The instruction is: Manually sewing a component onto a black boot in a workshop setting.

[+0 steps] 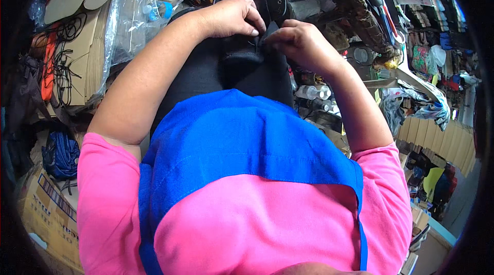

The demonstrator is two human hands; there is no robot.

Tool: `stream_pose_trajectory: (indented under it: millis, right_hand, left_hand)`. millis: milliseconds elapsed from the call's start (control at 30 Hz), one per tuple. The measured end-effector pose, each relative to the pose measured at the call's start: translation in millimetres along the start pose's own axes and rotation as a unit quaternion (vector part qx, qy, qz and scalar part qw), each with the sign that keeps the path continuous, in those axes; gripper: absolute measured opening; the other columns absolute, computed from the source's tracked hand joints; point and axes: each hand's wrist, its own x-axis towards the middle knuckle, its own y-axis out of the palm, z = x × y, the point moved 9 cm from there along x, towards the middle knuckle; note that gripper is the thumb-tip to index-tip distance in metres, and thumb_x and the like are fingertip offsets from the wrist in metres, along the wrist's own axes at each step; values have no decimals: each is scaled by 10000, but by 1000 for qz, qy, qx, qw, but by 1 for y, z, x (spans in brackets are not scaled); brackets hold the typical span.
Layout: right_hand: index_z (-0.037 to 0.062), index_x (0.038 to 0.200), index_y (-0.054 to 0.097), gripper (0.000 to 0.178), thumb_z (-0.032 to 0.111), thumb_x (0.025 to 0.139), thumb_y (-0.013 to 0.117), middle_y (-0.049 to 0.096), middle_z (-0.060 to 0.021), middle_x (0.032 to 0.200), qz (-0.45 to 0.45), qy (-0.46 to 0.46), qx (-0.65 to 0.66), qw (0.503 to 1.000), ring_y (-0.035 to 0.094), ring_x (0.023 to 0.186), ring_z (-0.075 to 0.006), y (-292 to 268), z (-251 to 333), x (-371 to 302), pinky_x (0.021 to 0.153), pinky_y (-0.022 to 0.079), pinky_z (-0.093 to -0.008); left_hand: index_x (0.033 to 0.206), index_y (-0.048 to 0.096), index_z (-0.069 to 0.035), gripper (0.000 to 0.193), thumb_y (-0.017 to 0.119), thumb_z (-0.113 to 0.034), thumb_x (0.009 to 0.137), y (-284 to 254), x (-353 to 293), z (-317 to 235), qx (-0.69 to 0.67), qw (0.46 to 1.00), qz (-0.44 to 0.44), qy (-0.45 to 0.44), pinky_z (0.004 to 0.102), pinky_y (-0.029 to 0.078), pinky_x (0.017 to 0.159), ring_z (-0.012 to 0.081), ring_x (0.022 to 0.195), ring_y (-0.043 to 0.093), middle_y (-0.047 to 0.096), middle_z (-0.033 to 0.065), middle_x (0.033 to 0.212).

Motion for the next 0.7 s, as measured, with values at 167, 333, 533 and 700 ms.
stream_pose_trajectory:
  millis: [167, 333, 533, 700]
  right_hand:
    - [92, 1021, 709, 197, 59, 839, 640, 556, -29, 846, 41, 120, 198, 972, 562, 842, -151, 16, -42, -10, 782, 451, -270]
    - [131, 1056, 715, 215, 94, 855, 649, 560, -9, 898, 76, 87, 281, 953, 551, 874, -111, 31, -57, -8, 768, 457, -256]
    - [54, 979, 715, 173, 39, 809, 686, 638, -17, 856, 26, 105, 325, 940, 596, 887, -111, 38, -49, -2, 835, 464, -265]
    - [101, 914, 713, 175, 73, 742, 732, 643, -77, 811, -80, 75, 152, 982, 644, 783, -198, 20, -23, -5, 734, 512, -303]
  left_hand:
    - [1011, 712, -121, 321, 736, -124, 691, 5, 3, -7, 51, 998, 8, 49, 320, 439, 871, 227, 962, 536, 517, 72, 974]
    - [1012, 713, -132, 358, 759, -109, 657, 9, 4, -3, 48, 999, 1, 26, 323, 438, 880, 232, 962, 537, 522, 64, 977]
    - [978, 712, -117, 337, 755, -93, 645, 7, -1, -1, 35, 998, -23, 36, 324, 436, 891, 228, 972, 539, 526, 58, 977]
    - [985, 671, -73, 339, 706, -54, 648, 10, -12, 0, 25, 999, -37, 12, 325, 420, 930, 242, 1028, 531, 528, 80, 997]
